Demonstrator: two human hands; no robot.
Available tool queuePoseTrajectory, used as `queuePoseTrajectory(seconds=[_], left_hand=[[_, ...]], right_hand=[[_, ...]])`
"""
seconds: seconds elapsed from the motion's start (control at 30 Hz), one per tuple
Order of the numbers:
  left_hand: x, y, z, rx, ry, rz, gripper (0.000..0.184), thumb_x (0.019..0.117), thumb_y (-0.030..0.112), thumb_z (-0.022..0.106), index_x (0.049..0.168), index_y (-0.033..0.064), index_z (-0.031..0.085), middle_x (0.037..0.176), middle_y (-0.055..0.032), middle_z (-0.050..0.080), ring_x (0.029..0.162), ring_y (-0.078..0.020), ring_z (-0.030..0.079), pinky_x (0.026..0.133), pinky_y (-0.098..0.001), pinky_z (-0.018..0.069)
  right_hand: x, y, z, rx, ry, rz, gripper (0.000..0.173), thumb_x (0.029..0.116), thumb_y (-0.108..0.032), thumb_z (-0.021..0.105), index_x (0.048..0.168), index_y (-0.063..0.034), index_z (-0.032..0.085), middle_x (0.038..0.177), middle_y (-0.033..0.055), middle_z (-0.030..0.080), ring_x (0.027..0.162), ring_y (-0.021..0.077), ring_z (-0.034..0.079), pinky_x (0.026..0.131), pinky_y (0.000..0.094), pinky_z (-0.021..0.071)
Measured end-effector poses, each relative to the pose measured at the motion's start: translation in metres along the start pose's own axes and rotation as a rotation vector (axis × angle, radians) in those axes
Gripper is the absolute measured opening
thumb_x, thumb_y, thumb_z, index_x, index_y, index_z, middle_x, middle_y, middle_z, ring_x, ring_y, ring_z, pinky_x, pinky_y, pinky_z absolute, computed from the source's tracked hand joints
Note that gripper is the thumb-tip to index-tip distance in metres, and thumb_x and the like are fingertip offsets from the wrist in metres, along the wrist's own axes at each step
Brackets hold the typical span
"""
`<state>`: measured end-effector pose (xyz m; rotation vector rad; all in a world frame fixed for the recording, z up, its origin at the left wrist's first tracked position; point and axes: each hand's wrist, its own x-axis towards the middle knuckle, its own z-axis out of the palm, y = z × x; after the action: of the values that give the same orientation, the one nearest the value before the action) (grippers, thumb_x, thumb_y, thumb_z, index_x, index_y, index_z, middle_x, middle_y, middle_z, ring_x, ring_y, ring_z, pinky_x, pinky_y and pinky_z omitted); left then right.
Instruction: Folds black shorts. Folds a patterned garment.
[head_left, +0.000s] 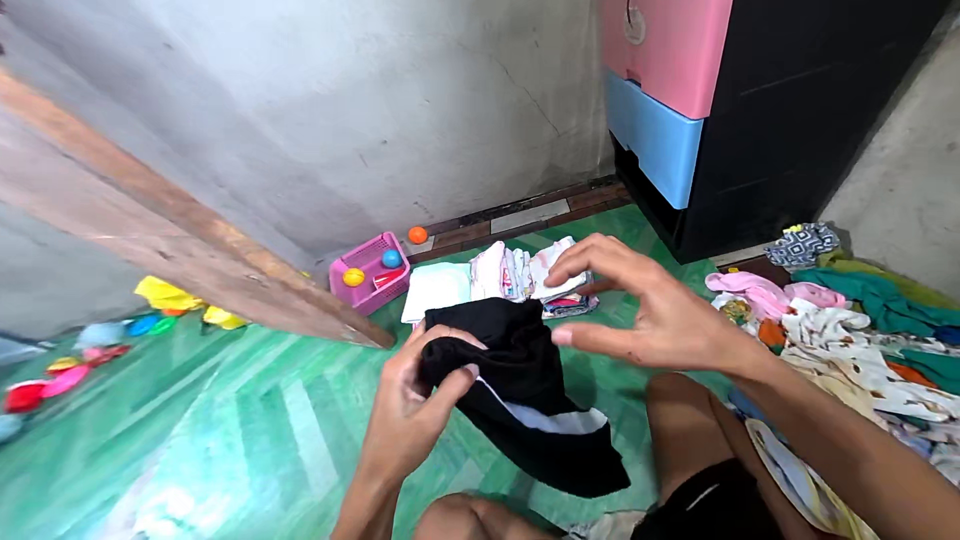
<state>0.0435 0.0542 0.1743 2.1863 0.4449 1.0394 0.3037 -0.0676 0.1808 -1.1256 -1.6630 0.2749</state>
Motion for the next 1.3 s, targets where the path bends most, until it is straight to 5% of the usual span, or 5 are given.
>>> queuePoseTrajectory(seconds=[0.2,0.43,0.77,1.1,1.3], left_hand=[[-0.006,0.007,-0.003,-0.014,-0.111,0.115,0.013,0.0897,0.029,0.068,0.101,0.0274,0.074,0.111,0.0153,0.066,0.103,0.0065,0.062,0.087,-0.0126,0.0536],[-0.022,-0.01,-0.038,-0.011,-0.018,0.072,0.015,0.0909,0.037,0.068,0.102,0.0327,0.076,0.109,0.0172,0.069,0.102,0.0035,0.063,0.089,-0.0149,0.0518],[-0.02,0.011,-0.064,-0.033,0.146,0.214,0.025,0.0944,0.033,0.071,0.119,0.0297,0.071,0.114,0.0158,0.072,0.101,0.0003,0.067,0.089,-0.0174,0.0558],[-0.046,0.029,-0.095,0.001,-0.032,0.045,0.087,0.0818,0.028,0.081,0.156,0.0289,0.035,0.121,0.0104,0.071,0.102,-0.0035,0.07,0.088,-0.0195,0.0587],[-0.04,-0.03,-0.072,-0.296,0.038,-0.373,0.035,0.0783,0.014,0.08,0.112,0.0177,0.071,0.104,0.0066,0.076,0.096,-0.0048,0.071,0.086,-0.0242,0.0597]], right_hand=[[-0.01,0.034,0.038,-0.121,-0.384,0.005,0.06,0.0779,-0.049,0.083,0.127,-0.0191,0.067,0.157,0.0215,0.038,0.141,0.0409,0.039,0.109,0.0593,0.0398],[-0.001,0.046,0.033,0.031,-0.452,-0.12,0.022,0.0932,-0.014,0.071,0.104,0.0034,0.065,0.1,0.0178,0.066,0.098,0.0247,0.063,0.088,0.0363,0.0512],[0.032,0.011,0.025,0.376,-0.281,0.029,0.081,0.0788,-0.018,0.087,0.147,-0.0068,0.043,0.121,0.0078,0.062,0.109,0.0117,0.065,0.088,0.0288,0.0604],[0.036,-0.014,-0.002,0.342,-0.29,-0.11,0.029,0.0894,0.0,0.071,0.118,0.0007,0.067,0.093,0.0009,0.073,0.081,0.0022,0.068,0.072,0.0178,0.0592],[0.071,0.03,0.025,0.15,-0.219,0.073,0.021,0.0891,-0.006,0.068,0.11,-0.0027,0.071,0.093,0.0036,0.072,0.08,0.0061,0.066,0.074,0.0261,0.0569]])
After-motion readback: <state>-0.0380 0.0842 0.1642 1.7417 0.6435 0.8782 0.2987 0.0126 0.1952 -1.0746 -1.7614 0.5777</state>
